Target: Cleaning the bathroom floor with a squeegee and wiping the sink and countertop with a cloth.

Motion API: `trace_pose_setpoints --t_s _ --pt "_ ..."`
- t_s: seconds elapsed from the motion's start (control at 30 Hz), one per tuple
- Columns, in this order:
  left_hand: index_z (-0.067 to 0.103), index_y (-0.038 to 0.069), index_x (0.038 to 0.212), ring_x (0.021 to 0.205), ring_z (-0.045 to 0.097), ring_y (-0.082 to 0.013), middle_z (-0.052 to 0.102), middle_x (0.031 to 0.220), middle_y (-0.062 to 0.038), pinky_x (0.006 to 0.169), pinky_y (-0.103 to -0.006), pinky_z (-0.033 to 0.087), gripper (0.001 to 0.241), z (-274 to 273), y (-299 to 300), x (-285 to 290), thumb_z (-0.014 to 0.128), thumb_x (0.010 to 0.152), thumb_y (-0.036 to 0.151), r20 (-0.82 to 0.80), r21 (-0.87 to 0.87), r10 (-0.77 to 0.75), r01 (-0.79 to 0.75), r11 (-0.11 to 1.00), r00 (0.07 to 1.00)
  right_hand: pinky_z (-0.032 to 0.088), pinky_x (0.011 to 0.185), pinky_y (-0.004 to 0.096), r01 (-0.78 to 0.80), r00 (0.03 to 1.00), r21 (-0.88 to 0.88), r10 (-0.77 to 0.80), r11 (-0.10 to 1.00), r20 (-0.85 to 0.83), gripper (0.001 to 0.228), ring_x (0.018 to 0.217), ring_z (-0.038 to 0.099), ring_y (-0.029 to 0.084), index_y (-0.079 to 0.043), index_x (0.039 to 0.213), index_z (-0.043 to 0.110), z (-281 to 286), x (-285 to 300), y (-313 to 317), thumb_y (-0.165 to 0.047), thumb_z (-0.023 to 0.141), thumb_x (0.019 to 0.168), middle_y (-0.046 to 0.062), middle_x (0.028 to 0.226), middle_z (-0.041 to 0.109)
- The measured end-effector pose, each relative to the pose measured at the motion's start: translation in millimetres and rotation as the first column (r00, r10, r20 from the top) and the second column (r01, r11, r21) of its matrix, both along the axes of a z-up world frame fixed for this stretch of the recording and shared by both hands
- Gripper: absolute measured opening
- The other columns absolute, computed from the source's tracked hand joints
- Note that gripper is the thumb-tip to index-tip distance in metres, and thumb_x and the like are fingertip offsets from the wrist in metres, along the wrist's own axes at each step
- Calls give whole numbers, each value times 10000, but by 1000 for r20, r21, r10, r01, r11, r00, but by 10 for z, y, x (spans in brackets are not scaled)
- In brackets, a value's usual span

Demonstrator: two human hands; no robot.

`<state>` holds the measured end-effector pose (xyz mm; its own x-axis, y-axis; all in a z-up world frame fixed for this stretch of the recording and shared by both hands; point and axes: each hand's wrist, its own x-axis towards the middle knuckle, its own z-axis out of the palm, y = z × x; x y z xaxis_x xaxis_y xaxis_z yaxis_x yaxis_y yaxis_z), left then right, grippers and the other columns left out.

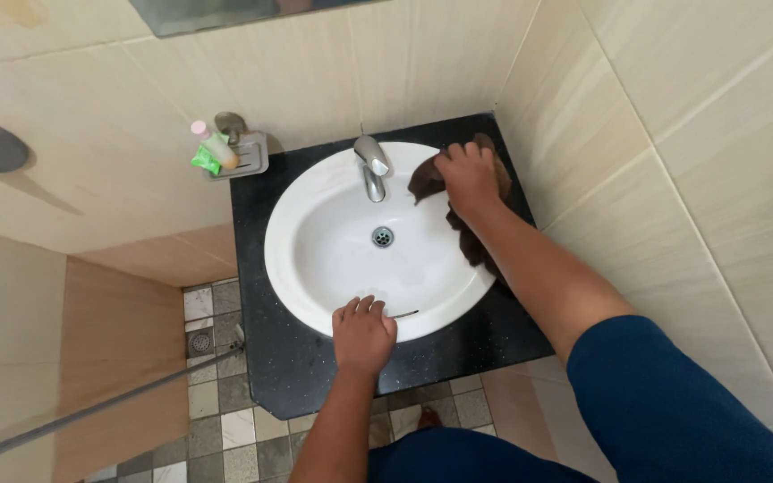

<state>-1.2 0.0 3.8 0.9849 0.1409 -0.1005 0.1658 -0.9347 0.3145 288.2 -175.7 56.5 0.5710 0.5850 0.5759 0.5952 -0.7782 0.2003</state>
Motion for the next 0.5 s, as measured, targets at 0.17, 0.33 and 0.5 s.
trace_pose_setpoints --t_s 0.17,0.33,0.5 --pt "725 159 1211 1309 593 -325 702 1293 -98 1079 -484 352 499 -23 10 -1 338 969 359 -13 -15 2 -3 1000 1000 510 706 465 33 938 -172 -90 985 -336 342 916 663 335 -171 1095 716 -470 -97 -58 -116 828 776 83 1021 676" --pt "733 163 1180 1278 613 -320 720 1241 -93 1062 -485 374 463 -94 1 8 382 958 367 77 17 2 -3 1000 997 463 750 483 -38 879 -532 -225 846 -421 130 896 678 316 -202 950 777 -1056 -594 142 -136 699 870 57 959 746" --pt "723 159 1213 1323 581 -314 697 1307 -91 1089 -474 341 495 -21 8 33 343 970 363 -26 2 0 0 1000 1000 454 848 560 -270 659 -737 -439 619 -610 259 1078 673 333 -162 1142 768 -1249 -1179 798 -91 651 923 124 1198 743"
